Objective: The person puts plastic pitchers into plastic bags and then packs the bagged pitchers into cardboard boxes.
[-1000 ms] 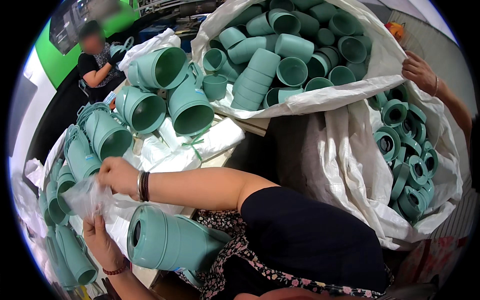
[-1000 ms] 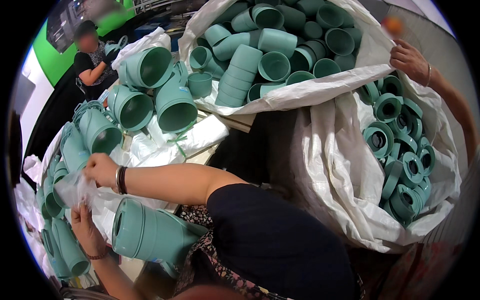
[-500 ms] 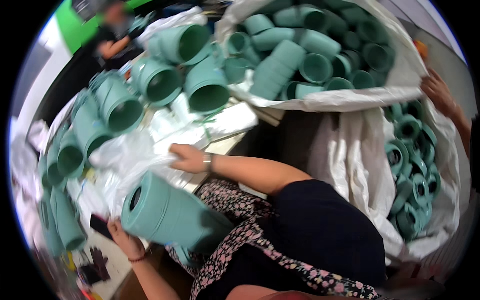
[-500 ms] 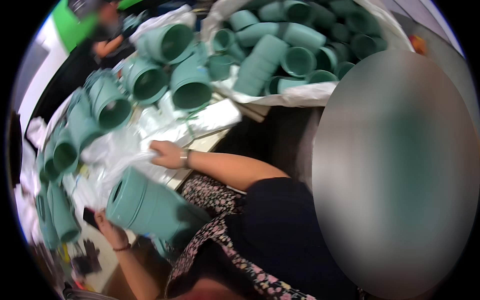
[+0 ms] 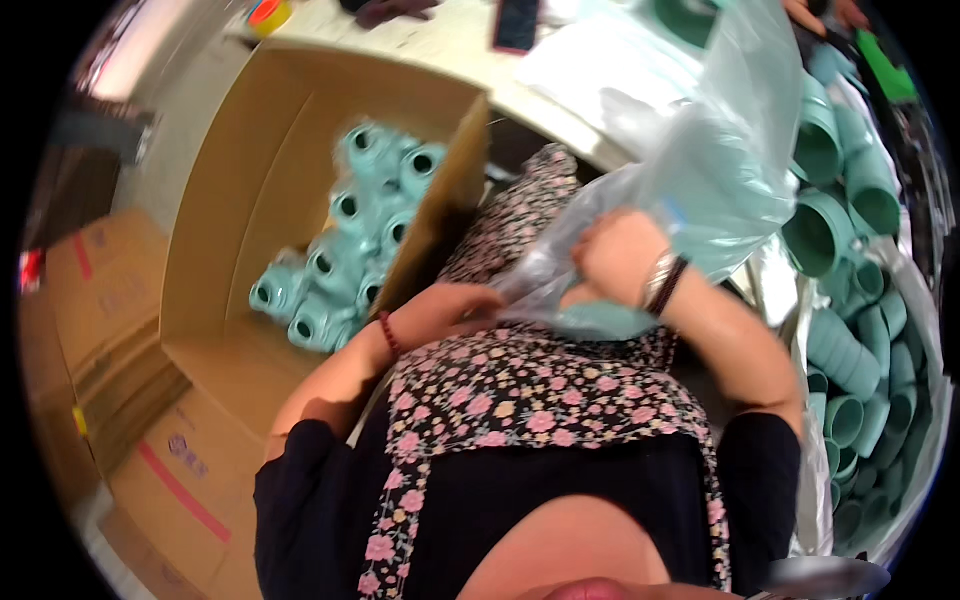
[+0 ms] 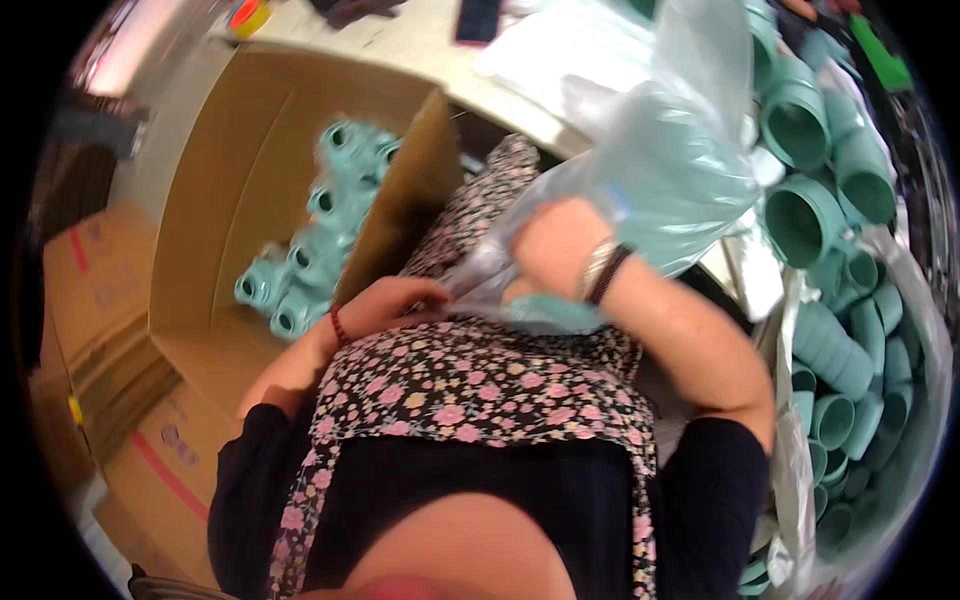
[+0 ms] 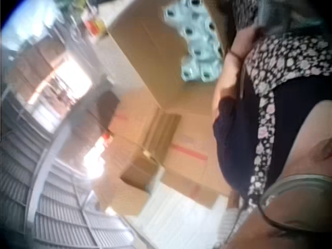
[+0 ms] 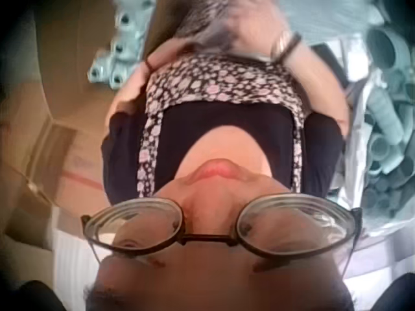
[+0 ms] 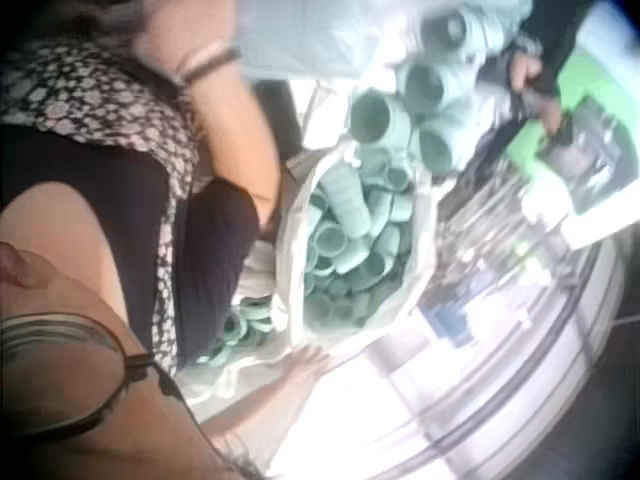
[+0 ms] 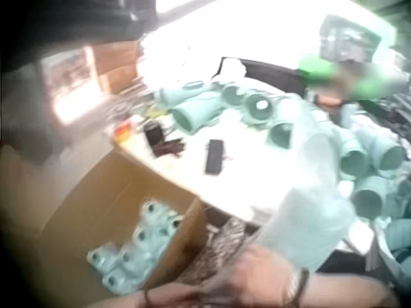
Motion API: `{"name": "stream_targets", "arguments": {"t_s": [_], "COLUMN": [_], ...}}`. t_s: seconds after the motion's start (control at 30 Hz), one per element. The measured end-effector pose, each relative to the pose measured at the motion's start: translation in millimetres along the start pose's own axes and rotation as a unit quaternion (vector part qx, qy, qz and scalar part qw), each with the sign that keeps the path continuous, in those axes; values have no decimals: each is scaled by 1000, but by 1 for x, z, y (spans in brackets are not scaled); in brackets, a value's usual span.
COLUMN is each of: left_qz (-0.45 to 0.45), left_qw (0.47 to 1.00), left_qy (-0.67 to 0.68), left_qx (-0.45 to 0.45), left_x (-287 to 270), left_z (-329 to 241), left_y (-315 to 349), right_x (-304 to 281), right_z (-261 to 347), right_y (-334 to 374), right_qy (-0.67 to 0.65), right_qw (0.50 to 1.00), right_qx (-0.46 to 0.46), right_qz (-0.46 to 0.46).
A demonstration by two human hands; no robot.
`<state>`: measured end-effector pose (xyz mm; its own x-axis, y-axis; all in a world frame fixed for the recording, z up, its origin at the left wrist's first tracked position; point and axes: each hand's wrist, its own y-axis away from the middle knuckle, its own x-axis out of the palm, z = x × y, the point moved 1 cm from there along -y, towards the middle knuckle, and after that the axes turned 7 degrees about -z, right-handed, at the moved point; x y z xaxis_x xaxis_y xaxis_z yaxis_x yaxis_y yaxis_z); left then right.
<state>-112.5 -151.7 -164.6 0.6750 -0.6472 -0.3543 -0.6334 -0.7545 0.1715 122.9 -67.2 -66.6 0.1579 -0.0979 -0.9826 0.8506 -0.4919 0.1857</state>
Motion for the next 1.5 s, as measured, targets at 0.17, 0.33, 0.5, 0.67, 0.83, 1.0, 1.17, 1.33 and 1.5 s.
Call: {"name": "stream_targets", "arguments": {"t_s": [0.17, 0.33, 0.5, 0.67, 0.83, 1.0, 1.17, 1.33, 1.5], "left_qz": [-412, -529, -406, -310, -118, -192, -396, -393, -273], "left_qw": [880, 819, 678, 707, 712, 780, 875, 879, 795], "left_qy": [228, -89, -516, -330, -321, -238, -204, -84, 155], "left_qx": [68, -204, -330, -544, -613, -546, -189, 257, 519], "left_x": [-22, -94, -115, -87, -98, -128, -172, -155, -16], "left_z": [13, -27, 76, 196, 321, 253, 126, -88, -246], "left_y": [83, 233, 211, 201, 182, 82, 13, -135, -217], "right_x": [-115, -81, 2, 53, 65, 5, -27, -39, -99], "right_z": [28, 35, 9, -67, -150, -322, -339, -130, -49], "right_y": [-71, -121, -94, 22, 42, -77, -99, 127, 222], "right_qy": [-12, -300, -305, -331, -599, -744, -767, -518, -103], "right_qw": [953, 843, 882, 882, 569, 152, 10, 615, 861], "right_qx": [-154, -246, -96, 184, 454, 340, 235, 339, 126], "right_qz": [-262, -372, -346, -282, -334, -555, -597, -488, -482]}}
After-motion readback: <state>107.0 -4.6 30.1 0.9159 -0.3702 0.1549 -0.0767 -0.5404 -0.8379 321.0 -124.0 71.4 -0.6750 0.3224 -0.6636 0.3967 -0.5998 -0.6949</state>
